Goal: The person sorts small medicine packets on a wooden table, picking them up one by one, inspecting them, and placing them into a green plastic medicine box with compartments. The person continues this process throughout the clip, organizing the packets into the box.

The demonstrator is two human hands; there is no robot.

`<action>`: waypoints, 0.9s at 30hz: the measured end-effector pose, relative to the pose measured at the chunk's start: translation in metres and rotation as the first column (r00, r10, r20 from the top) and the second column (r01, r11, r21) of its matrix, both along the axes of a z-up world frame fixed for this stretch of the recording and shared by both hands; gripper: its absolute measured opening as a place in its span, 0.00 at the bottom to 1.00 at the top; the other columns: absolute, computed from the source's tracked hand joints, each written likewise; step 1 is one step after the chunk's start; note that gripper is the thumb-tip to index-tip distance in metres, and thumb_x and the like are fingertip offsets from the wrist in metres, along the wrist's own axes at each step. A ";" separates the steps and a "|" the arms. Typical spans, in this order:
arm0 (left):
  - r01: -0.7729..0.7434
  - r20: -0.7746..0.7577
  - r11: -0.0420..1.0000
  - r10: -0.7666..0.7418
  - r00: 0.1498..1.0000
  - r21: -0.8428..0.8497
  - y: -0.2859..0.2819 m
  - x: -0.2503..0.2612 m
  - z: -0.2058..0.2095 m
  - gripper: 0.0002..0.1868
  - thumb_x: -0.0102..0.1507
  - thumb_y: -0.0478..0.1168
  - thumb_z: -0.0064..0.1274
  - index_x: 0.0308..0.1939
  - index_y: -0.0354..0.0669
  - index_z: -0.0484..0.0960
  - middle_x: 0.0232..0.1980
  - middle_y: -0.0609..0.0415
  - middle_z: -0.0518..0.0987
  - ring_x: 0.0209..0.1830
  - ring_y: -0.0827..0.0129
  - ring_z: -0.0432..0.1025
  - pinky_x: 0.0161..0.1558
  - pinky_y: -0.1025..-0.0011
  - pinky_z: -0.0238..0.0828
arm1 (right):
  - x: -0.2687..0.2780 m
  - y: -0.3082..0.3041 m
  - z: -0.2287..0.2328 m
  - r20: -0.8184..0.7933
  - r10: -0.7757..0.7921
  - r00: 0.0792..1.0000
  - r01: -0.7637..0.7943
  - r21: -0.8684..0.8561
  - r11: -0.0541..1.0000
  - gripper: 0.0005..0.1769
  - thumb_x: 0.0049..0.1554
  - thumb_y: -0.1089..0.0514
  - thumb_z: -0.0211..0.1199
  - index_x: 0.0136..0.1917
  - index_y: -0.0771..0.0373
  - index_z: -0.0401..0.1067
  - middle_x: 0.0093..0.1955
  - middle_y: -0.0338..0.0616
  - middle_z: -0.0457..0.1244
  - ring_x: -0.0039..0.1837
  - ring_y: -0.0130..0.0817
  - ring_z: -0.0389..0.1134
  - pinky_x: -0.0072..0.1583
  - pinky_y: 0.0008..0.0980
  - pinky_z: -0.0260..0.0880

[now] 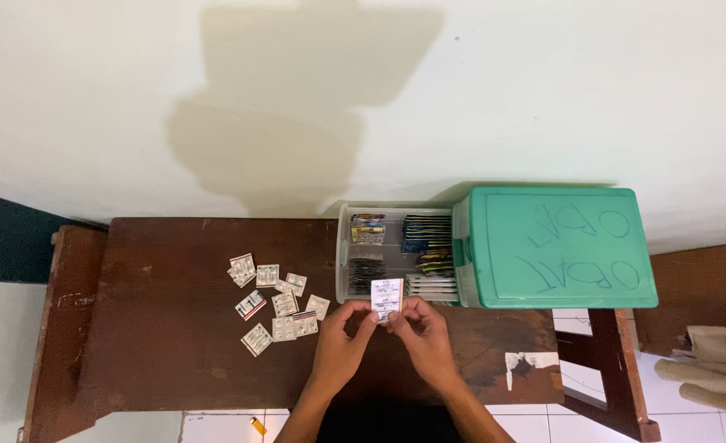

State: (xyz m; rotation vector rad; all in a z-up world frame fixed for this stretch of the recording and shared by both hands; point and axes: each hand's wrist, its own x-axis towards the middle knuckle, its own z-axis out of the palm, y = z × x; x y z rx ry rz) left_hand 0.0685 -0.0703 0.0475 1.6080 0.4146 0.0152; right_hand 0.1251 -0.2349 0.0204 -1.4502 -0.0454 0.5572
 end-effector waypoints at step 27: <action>0.137 0.089 0.973 -0.155 0.984 0.186 0.010 0.001 0.018 0.06 0.64 0.36 0.57 0.41 0.36 0.81 0.38 0.54 0.82 0.38 0.72 0.76 0.42 0.72 0.73 | 0.000 -0.017 0.033 0.193 -0.219 0.956 0.220 0.014 0.975 0.15 0.61 0.64 0.63 0.62 0.64 0.73 0.47 0.38 0.64 0.49 0.23 0.64 0.51 0.24 0.67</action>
